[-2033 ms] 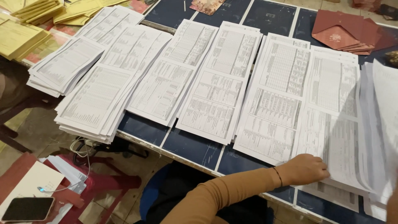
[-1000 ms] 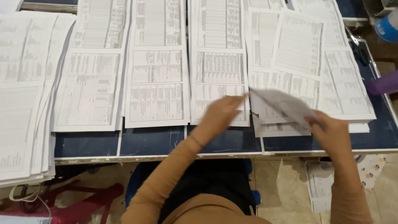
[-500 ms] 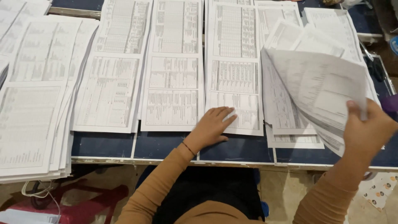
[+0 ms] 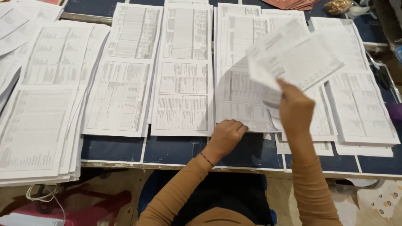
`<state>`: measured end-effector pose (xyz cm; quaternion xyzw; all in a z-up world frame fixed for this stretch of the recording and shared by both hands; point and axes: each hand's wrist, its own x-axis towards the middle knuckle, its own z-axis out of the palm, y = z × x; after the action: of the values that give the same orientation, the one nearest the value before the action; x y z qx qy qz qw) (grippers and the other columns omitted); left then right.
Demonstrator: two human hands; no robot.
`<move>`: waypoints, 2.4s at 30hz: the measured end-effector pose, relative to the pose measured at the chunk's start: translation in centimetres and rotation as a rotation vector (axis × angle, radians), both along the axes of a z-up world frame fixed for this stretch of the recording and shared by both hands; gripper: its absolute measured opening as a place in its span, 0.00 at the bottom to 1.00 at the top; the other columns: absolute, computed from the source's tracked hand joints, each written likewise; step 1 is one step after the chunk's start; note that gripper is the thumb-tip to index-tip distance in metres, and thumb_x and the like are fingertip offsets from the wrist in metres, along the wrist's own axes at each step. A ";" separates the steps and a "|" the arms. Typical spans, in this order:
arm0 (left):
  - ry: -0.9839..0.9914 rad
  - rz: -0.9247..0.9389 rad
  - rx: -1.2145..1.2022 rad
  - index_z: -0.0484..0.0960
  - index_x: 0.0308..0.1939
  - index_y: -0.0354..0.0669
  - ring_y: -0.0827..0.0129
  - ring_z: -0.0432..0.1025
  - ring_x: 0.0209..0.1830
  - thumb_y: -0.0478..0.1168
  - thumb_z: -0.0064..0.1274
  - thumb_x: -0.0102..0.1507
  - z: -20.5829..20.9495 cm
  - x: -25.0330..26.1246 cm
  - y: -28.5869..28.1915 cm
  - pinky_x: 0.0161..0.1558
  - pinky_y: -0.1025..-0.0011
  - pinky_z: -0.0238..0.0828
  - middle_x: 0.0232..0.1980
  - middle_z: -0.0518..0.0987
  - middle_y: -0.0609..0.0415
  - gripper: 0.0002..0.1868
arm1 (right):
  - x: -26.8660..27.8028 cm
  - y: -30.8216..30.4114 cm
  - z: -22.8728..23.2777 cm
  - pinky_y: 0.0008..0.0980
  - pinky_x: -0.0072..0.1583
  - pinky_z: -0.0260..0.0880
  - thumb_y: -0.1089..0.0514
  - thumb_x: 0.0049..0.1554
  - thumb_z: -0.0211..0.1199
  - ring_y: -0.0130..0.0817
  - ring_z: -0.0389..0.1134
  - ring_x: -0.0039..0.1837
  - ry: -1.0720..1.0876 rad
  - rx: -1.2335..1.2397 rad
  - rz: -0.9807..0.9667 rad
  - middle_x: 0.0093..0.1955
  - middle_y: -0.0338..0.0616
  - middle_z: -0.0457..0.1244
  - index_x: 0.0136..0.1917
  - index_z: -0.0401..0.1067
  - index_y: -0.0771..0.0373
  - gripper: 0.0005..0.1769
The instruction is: The person sorts and stacks printed sheets of paper on a table. They pick up sheets from one pile, flip them over, and place them onto another pile, repeating this process throughout the video.
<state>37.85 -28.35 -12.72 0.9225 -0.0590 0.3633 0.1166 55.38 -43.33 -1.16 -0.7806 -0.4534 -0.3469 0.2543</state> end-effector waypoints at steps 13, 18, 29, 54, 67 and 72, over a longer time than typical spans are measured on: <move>-0.241 0.025 -0.001 0.81 0.35 0.45 0.57 0.74 0.29 0.27 0.63 0.67 8.0 -0.2 -0.7 0.34 0.62 0.68 0.36 0.80 0.52 0.10 | -10.3 -2.1 4.9 0.41 0.52 0.75 0.40 0.70 0.50 0.44 0.77 0.50 0.648 -0.849 -0.295 0.51 0.32 0.76 0.76 0.71 0.29 0.23; -0.224 -0.089 -0.063 0.83 0.47 0.43 0.60 0.73 0.31 0.20 0.62 0.67 8.5 -1.0 -0.7 0.37 0.66 0.67 0.35 0.78 0.56 0.14 | -6.6 -4.9 -4.1 0.40 0.41 0.60 0.48 0.67 0.66 0.46 0.59 0.34 0.354 -0.624 -0.195 0.30 0.41 0.62 0.47 0.76 0.44 0.05; 0.527 0.147 -0.068 0.62 0.83 0.49 0.50 0.51 0.87 0.65 0.46 0.71 2.2 -9.2 15.3 0.84 0.45 0.43 0.88 0.56 0.42 0.41 | -4.3 -7.2 -3.5 0.38 0.50 0.66 0.36 0.75 0.62 0.43 0.70 0.43 0.717 -0.484 -0.370 0.33 0.51 0.69 0.62 0.85 0.57 0.25; 0.305 0.120 -0.162 0.90 0.32 0.52 0.70 0.73 0.27 0.45 0.67 0.65 3.7 -12.9 18.8 0.21 0.71 0.65 0.33 0.78 0.65 0.08 | 0.5 -9.9 -8.3 0.56 0.75 0.65 0.65 0.81 0.75 0.71 0.65 0.77 0.621 0.088 0.011 0.78 0.82 0.64 0.84 0.70 0.92 0.30; 0.114 0.129 -0.090 0.78 0.29 0.49 0.73 0.66 0.28 0.36 0.72 0.60 1.3 -11.8 18.4 0.22 0.74 0.57 0.33 0.74 0.62 0.15 | -5.4 -7.5 -3.3 0.52 0.56 0.73 0.49 0.81 0.74 0.61 0.74 0.58 0.825 -0.092 -0.321 0.60 0.69 0.73 0.71 0.82 0.79 0.26; 0.488 0.029 -0.418 0.74 0.30 0.54 0.70 0.68 0.27 0.44 0.74 0.60 1.0 -11.8 19.0 0.26 0.68 0.59 0.32 0.76 0.65 0.19 | -7.9 -5.8 -1.1 0.56 0.60 0.73 0.50 0.80 0.72 0.65 0.73 0.62 0.823 -0.122 -0.303 0.64 0.71 0.72 0.75 0.80 0.79 0.26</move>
<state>26.00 -9.33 -11.67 0.9392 0.0599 0.1374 0.3088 47.52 -49.17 -2.24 -0.9250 -0.2145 -0.0130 0.3134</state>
